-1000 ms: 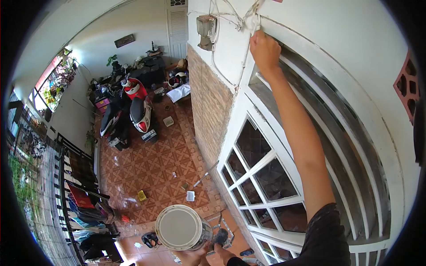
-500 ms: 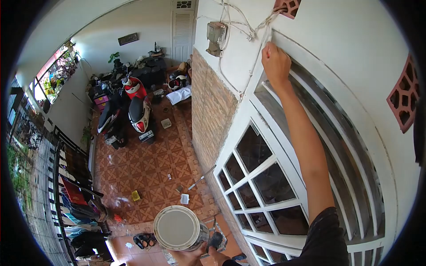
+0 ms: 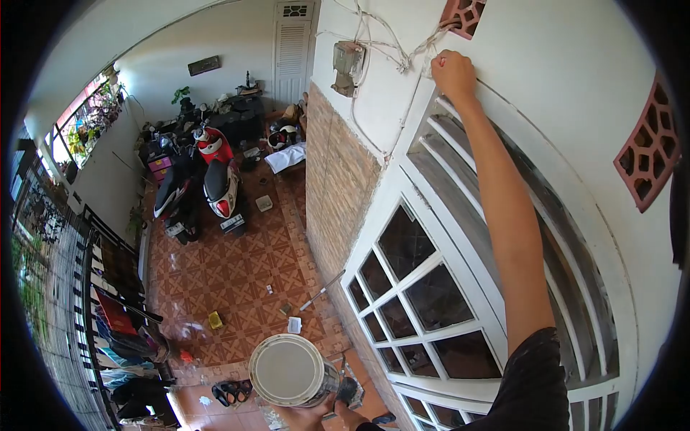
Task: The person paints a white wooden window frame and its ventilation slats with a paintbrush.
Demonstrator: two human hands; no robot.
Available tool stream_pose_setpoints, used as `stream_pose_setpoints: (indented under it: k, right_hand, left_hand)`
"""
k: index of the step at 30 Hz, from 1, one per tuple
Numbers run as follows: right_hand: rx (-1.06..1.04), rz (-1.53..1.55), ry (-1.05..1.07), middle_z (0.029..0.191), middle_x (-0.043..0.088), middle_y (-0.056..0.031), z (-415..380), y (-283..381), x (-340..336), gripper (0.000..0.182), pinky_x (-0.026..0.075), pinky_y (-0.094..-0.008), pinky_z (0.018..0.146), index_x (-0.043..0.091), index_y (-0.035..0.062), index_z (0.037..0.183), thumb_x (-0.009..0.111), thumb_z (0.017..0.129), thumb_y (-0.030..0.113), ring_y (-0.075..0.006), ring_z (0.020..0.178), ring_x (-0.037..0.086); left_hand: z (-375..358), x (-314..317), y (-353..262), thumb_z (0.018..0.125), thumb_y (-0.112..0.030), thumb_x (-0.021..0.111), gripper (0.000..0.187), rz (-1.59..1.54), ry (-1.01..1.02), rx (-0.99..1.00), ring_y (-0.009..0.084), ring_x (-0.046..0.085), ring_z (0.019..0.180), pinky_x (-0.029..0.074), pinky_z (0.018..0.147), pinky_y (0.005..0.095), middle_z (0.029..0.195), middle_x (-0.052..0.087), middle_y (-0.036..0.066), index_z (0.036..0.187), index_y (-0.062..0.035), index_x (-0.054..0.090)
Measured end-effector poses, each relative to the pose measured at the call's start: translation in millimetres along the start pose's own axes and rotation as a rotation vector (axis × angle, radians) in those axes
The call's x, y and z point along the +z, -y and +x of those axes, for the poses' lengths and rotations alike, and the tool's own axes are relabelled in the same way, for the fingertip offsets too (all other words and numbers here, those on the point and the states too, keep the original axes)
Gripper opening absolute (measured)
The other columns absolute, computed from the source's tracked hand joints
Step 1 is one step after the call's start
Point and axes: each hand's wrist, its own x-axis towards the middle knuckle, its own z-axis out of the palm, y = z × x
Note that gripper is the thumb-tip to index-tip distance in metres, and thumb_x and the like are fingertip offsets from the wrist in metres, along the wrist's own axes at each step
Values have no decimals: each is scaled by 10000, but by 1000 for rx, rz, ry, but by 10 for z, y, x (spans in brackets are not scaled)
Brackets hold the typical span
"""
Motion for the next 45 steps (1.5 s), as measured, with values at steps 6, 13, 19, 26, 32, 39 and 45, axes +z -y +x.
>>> stream_pose_setpoints:
  k: [6,13,19,26,32,39,45]
  right_hand:
    - [12,-66,189,859,725,-241,28,-108,-241,224,566,-508,817,747,51,820,652,848,252,-444,849,703]
    - [-195,84,-30,736,684,-216,-506,-50,-433,148,543,-481,660,714,41,875,663,907,175,-416,705,683]
    - [-311,57,-223,702,679,-203,-400,-202,26,141,523,-479,578,718,52,935,670,930,185,-408,635,663]
    - [-193,-31,-269,664,660,-152,-661,-168,432,145,535,-500,577,634,70,839,626,939,174,-387,610,663]
    - [-141,-142,32,712,685,-190,-1190,-86,689,159,553,-521,636,629,49,829,641,911,185,-408,691,698]
    - [67,55,119,708,689,-190,-1999,141,537,170,544,-516,635,688,45,853,642,919,194,-404,692,701]
    - [41,128,-163,776,709,-168,-2455,58,97,91,547,-434,599,727,44,984,682,926,96,-350,678,697]
  left_hand:
    - [-32,-94,-1,614,-176,980,1080,-18,2,11,275,605,1167,507,1026,430,1386,543,173,1464,-13,334]
    - [-44,-141,0,610,-180,982,1099,-25,0,1,280,594,1179,497,1035,434,1391,533,174,1471,-16,320]
    - [-25,-95,9,607,-182,984,1114,-20,0,-4,284,585,1189,489,1042,437,1396,523,175,1476,-19,308]
    - [10,-33,-13,603,-186,987,1132,-27,3,-13,289,574,1201,480,1051,442,1401,512,176,1483,-22,294]
    - [-2,-94,-30,600,-189,989,1148,-36,8,-12,293,565,1212,472,1058,445,1406,503,177,1489,-25,281]
    - [-33,-300,-72,596,-192,991,1166,-27,17,-33,298,554,1223,462,1067,449,1411,492,178,1496,-28,267]
    - [1,-371,-145,593,-195,994,1182,-20,24,-49,302,544,1234,454,1074,453,1416,483,179,1501,-31,255]
